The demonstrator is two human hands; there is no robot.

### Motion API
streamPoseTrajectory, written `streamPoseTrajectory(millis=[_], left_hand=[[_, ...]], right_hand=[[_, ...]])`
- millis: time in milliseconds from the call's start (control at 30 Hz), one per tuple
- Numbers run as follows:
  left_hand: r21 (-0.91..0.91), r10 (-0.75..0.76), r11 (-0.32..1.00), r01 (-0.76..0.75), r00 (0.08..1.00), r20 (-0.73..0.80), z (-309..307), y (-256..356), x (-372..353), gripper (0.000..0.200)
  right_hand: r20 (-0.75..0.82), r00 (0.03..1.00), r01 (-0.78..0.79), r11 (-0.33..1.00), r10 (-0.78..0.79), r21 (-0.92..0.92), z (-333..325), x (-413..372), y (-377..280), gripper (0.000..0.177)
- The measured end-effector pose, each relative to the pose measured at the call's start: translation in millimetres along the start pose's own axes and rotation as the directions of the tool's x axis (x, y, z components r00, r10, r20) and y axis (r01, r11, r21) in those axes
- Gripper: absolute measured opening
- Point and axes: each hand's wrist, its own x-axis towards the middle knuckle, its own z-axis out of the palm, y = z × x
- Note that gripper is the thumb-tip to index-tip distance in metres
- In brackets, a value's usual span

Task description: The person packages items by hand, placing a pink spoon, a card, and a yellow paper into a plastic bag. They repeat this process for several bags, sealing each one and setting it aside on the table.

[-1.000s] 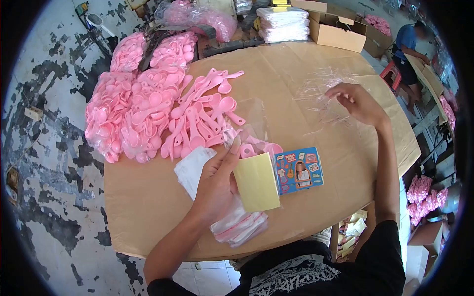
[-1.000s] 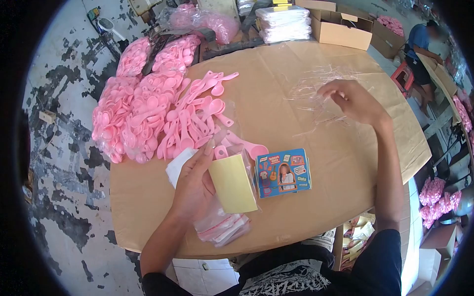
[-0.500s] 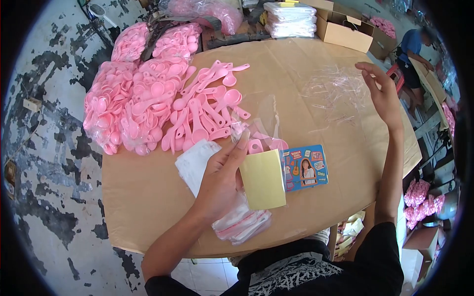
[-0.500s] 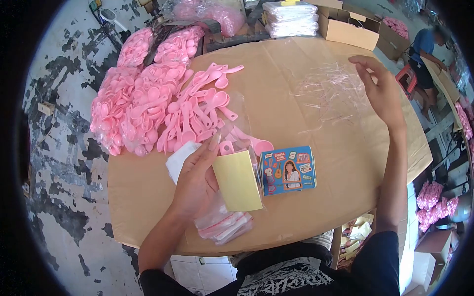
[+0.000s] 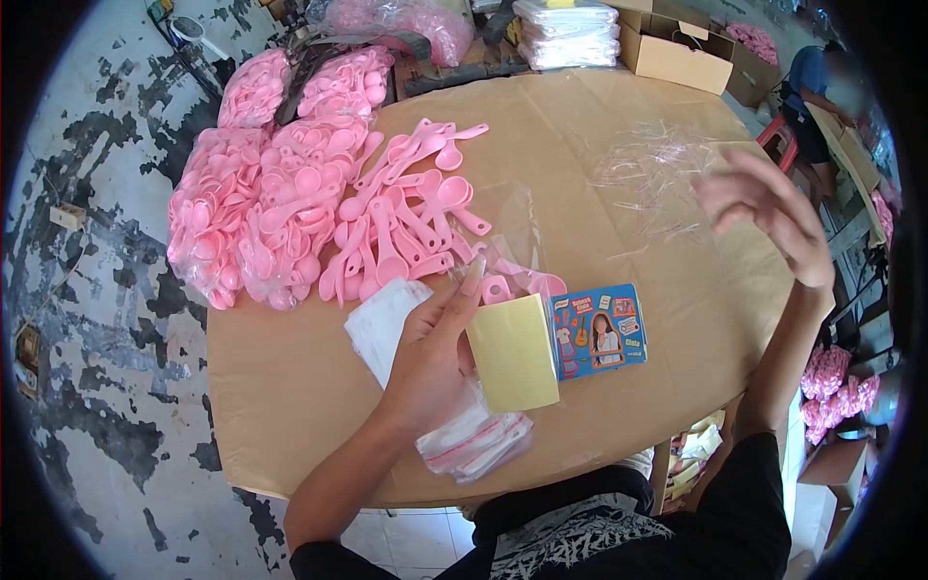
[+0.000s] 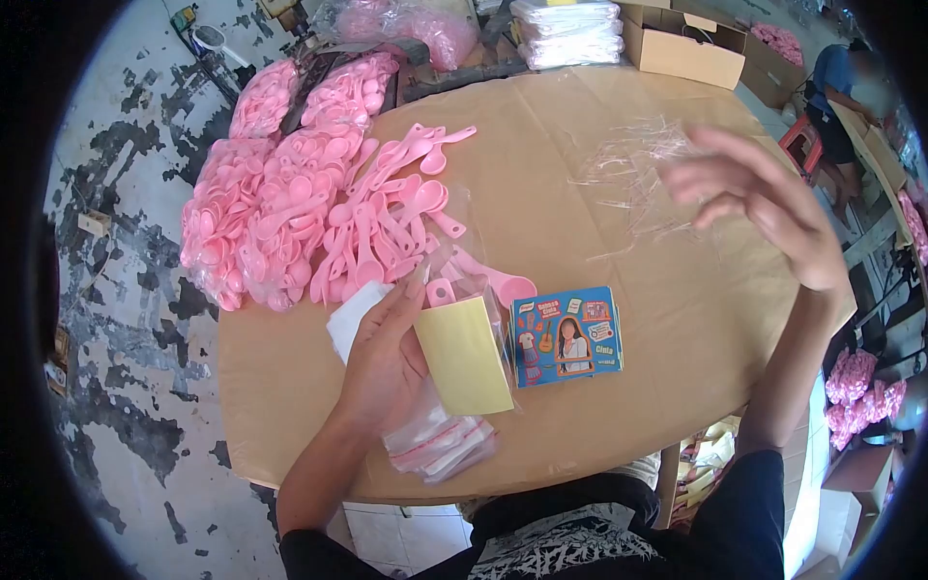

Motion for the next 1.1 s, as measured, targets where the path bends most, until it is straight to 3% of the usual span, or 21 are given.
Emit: streamPoseTrajectory(millis=[100, 133, 233, 267, 367, 467, 533, 600, 667, 700, 767, 900, 1000, 1100], left_hand=[[-0.037, -0.006, 0.999, 0.007, 1.000, 0.017, 1, 0, -1, 0.043], [-0.048, -0.006, 0.999, 0.006, 1.000, 0.010, 2, 0, -1, 0.044], [-0.053, 0.006, 0.999, -0.005, 1.000, 0.016, 3, 1, -4, 0.045], [-0.060, 0.018, 0.998, -0.016, 1.000, 0.021, 4, 1, -4, 0.045], [-0.057, 0.029, 0.998, -0.026, 0.999, 0.036, 4, 1, -3, 0.043], [-0.042, 0.039, 0.998, -0.037, 0.998, 0.039, 7, 3, -4, 0.039], [-0.010, 0.036, 0.999, -0.035, 0.999, 0.034, 7, 1, -7, 0.038], [0.018, 0.018, 1.000, -0.019, 0.999, 0.031, 12, -1, -9, 0.038], [0.023, -0.014, 1.000, 0.013, 0.998, 0.061, 12, -8, -11, 0.039], [0.024, -0.028, 0.999, 0.027, 0.997, 0.078, 11, -10, -12, 0.040], [0.055, -0.056, 0.997, 0.052, 0.995, 0.085, 11, -7, -13, 0.042], [0.010, -0.034, 0.999, 0.034, 0.997, 0.064, 14, -5, -13, 0.050], [0.002, -0.009, 1.000, 0.008, 0.993, 0.118, 13, -2, -13, 0.046], [0.109, -0.049, 0.994, 0.033, 0.988, 0.145, 7, -7, -11, 0.047]], right_hand=[[0.067, 0.950, -0.289, 0.942, 0.304, -0.172, -46, -15, 23, 0.038], [-0.241, 0.942, -0.335, 0.716, 0.235, -0.612, -36, -4, 40, 0.035], [-0.427, 0.875, -0.485, 0.421, 0.229, -0.767, -68, -18, 75, 0.034], [-0.406, 0.874, -0.472, 0.666, 0.267, -0.578, -71, -21, 69, 0.033], [-0.248, 0.951, -0.264, 0.905, 0.186, -0.335, -40, -17, 23, 0.032], [-0.170, 0.980, -0.154, 0.940, 0.105, -0.305, -3, -5, 10, 0.031], [-0.100, 0.994, -0.082, 0.895, 0.042, -0.439, 64, 21, 11, 0.034], [0.008, 0.996, -0.087, 0.969, 0.091, -0.233, 116, 31, 21, 0.041], [0.031, 0.955, -0.286, 0.943, 0.295, -0.168, 143, 35, 22, 0.042], [0.047, 0.919, -0.382, 0.913, 0.391, -0.141, 150, 35, 24, 0.042], [0.052, 0.933, -0.357, 0.934, 0.355, 0.031, 154, 33, 37, 0.040], [-0.118, 0.970, -0.166, 0.935, 0.212, 0.315, 166, 35, 40, 0.034], [0.007, 0.962, -0.263, 0.917, 0.274, 0.301, 154, 38, 30, 0.030], [0.085, 0.937, -0.348, 0.904, 0.338, 0.247, 143, 33, 37, 0.026]])
